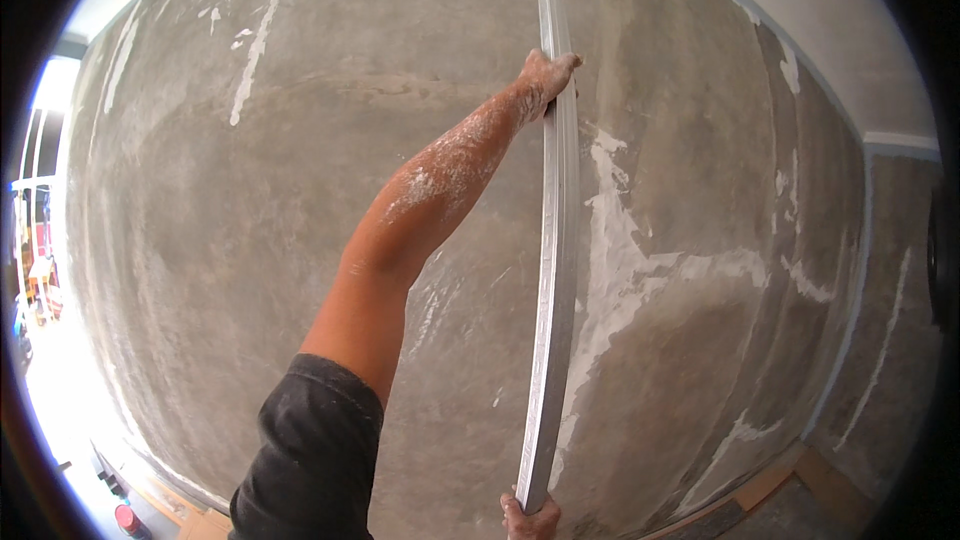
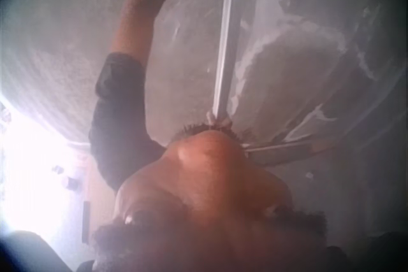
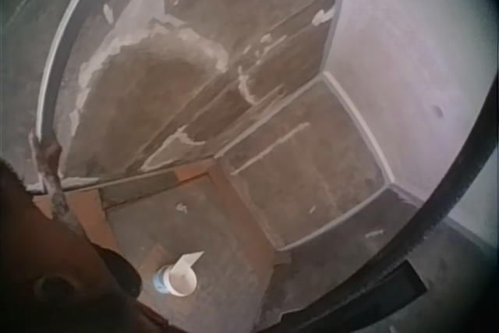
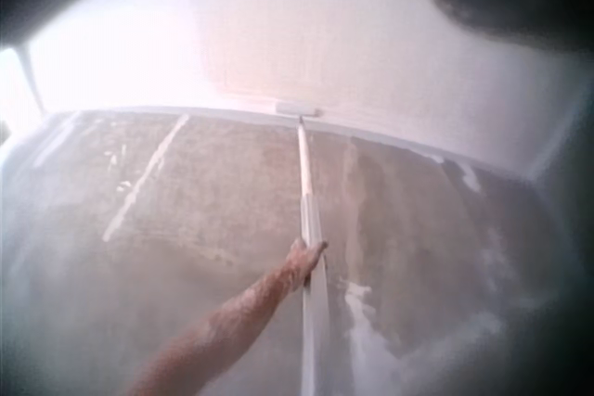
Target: The person dips a paint roller on a long extension pole into a bucket of white paint, rolls it against a paint tray inside the bucket, and then uses the long pole to apply paint to the ceiling and upper walls of a room.
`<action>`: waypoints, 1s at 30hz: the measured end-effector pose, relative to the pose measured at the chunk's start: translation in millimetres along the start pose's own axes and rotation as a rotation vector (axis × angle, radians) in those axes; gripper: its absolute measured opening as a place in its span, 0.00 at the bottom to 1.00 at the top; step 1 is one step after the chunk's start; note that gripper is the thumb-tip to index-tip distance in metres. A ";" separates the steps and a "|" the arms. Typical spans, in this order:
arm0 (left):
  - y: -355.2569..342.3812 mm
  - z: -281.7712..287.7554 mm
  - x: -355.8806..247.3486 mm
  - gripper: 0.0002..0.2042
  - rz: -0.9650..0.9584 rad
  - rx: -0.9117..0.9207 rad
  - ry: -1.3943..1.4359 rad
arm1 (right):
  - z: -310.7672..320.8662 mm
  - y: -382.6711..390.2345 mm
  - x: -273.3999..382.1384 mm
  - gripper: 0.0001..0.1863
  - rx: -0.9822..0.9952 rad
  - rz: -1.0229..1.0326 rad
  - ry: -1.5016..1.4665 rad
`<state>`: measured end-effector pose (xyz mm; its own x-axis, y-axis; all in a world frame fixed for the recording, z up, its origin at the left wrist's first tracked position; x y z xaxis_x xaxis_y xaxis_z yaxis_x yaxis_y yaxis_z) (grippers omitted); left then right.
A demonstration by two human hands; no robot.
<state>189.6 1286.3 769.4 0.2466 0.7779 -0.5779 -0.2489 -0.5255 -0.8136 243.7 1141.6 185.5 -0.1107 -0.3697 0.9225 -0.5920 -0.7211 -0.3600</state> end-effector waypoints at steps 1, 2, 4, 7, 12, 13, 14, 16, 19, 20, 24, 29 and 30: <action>1.6 1.7 -5.4 0.21 -0.001 -0.001 -0.016 | -1.0 0.4 0.9 0.24 0.005 0.009 -0.018; 3.0 3.6 -9.7 0.22 -0.001 -0.002 -0.032 | -1.7 0.1 3.8 0.25 0.006 0.026 -0.034; -4.6 7.0 -18.3 0.21 0.004 0.052 -0.016 | -7.6 -4.0 -1.2 0.24 0.002 0.064 -0.071; -9.7 9.4 -17.6 0.20 -0.008 0.055 0.007 | -15.5 -12.9 -15.4 0.23 0.017 0.054 -0.062; -13.3 18.2 -0.8 0.20 0.027 0.041 -0.019 | -10.4 -15.5 -21.8 0.27 0.017 0.031 0.267; -7.8 16.6 0.2 0.20 0.021 0.029 -0.016 | -13.8 -15.8 -21.7 0.26 0.097 0.057 0.155; -1.8 16.3 1.1 0.20 0.015 0.017 -0.014 | -16.2 -14.6 -22.8 0.25 0.178 0.084 0.042; 5.5 21.6 5.5 0.20 0.017 0.000 -0.024 | -19.2 -10.7 -27.1 0.22 0.341 0.143 -0.185; 8.1 29.1 1.3 0.20 0.009 -0.019 -0.023 | -19.3 -20.3 -71.6 0.20 0.121 0.186 -0.346; 8.9 37.0 0.5 0.20 0.009 -0.034 -0.030 | -51.3 -20.7 -74.4 0.19 -0.238 0.159 -0.283; -7.2 82.5 -7.0 0.19 -0.039 -0.013 0.002 | -54.9 -10.0 -4.3 0.19 0.075 0.200 0.121; -10.0 99.0 6.0 0.19 0.005 0.019 -0.067 | -87.1 -10.2 -27.6 0.17 0.065 0.088 0.225; -9.6 100.7 11.0 0.19 0.015 0.014 -0.054 | -91.0 -13.8 -43.5 0.24 0.183 0.039 0.280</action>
<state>100.4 1334.6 777.3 0.1917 0.7880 -0.5851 -0.2654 -0.5323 -0.8039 184.0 1221.0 162.9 -0.3607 -0.2416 0.9009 -0.4324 -0.8125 -0.3910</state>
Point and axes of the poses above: each hand's wrist, its own y-axis away from the middle knuckle, its own z-axis out of the back of the hand, x = y × z, the point moved 7 cm from there along -y, towards the middle knuckle, and after that the axes turned 3 degrees about -y, right-handed, at the moved point
